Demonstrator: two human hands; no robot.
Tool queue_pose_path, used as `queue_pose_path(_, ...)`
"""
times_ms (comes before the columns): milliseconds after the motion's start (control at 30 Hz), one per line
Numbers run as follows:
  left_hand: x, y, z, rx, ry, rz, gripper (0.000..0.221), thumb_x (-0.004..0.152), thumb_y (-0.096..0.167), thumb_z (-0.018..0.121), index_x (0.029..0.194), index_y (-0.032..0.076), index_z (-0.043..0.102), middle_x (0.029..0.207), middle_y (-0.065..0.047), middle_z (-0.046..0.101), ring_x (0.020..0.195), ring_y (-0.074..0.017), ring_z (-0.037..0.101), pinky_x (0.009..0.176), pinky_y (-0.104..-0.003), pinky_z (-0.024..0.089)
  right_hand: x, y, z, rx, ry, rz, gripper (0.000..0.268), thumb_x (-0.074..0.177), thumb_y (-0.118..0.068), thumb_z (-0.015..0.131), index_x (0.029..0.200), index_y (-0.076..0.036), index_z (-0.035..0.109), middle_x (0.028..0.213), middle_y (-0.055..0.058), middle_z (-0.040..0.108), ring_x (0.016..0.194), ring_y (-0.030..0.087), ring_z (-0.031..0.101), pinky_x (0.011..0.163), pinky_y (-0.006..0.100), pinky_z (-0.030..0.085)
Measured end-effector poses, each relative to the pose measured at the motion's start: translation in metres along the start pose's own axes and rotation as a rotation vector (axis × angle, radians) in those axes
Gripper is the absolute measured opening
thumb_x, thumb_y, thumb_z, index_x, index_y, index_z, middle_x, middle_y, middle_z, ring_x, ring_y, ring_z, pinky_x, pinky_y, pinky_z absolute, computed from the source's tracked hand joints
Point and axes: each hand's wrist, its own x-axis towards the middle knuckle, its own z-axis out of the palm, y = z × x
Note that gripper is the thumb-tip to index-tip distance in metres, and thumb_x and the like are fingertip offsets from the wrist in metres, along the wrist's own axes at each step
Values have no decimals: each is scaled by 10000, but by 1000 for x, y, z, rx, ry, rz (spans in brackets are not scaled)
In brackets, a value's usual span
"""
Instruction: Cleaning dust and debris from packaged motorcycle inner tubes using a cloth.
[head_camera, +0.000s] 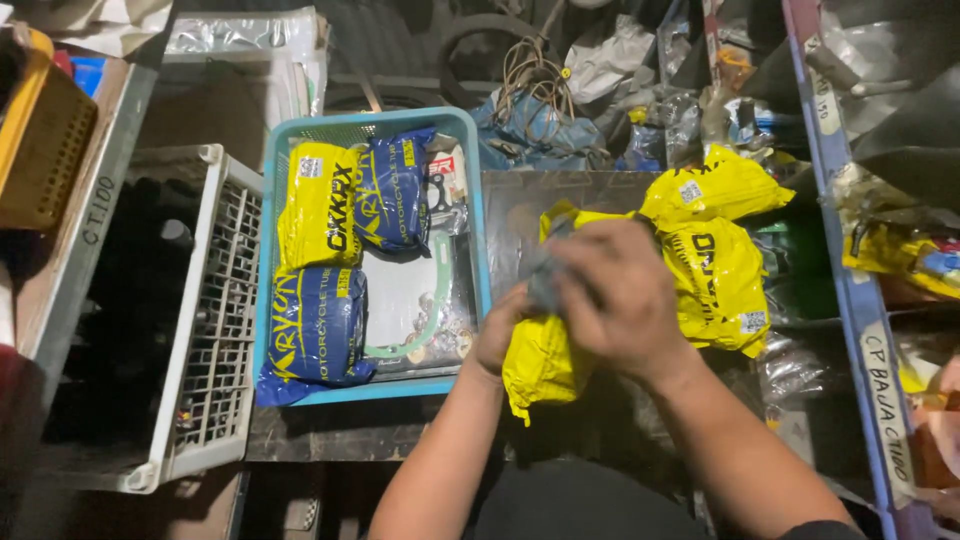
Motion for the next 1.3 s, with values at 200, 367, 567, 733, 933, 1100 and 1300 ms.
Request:
queue_pose_path(200,-9,8,32,280,-65,72,483,893,73,548,1356,-62,580,1257,-323,643,1166,-459,635,1062,-614,451,-13,51,-10,22,6,291,77,998,-109,704,1033,-70,761,947,91,677,861,320,686,755,428,542)
queue_pose_path(367,7,11,13,246,19,247,478,973,108,501,1439,1,532,1283,-278,654,1146,-411,662,1061,-559,464,-53,26,20,66,149,32,258,929,-100,697,1183,-74,740,1067,159,609,958,389,624,885,489,518)
queue_pose_path(567,-10,26,54,574,87,376,492,1061,275,526,1487,31,488,1302,-196,667,1189,-298,649,1076,-490,469,-67,31,35,140,214,-23,297,841,-112,755,1135,-113,797,1051,120,640,925,311,626,877,444,532)
queue_pose_path(733,-16,34,52,547,13,266,1098,587,89,965,1535,98,412,1375,-159,628,1219,-292,629,1072,-501,500,-44,8,42,155,338,126,289,852,98,694,1112,-13,753,1035,171,629,912,353,659,852,445,541)
queue_pose_path(933,-27,56,11,251,175,337,626,919,100,668,1496,43,432,1346,-221,633,1190,-374,645,1015,-538,532,-79,-3,56,435,187,31,185,789,-86,768,971,-67,789,991,165,623,882,348,623,866,460,540)
queue_pose_path(1100,-39,41,-31,112,262,41,449,962,147,635,1379,0,562,1239,-251,685,1091,-381,699,975,-554,545,-42,21,58,301,319,63,261,780,119,674,978,-16,776,957,224,628,833,368,640,826,463,556)
queue_pose_path(1300,-40,66,39,201,246,100,347,992,187,619,1298,24,619,1136,-138,740,1006,-224,739,890,-374,604,-42,-16,62,342,325,201,105,849,33,735,941,-17,743,923,194,642,827,331,631,799,436,532)
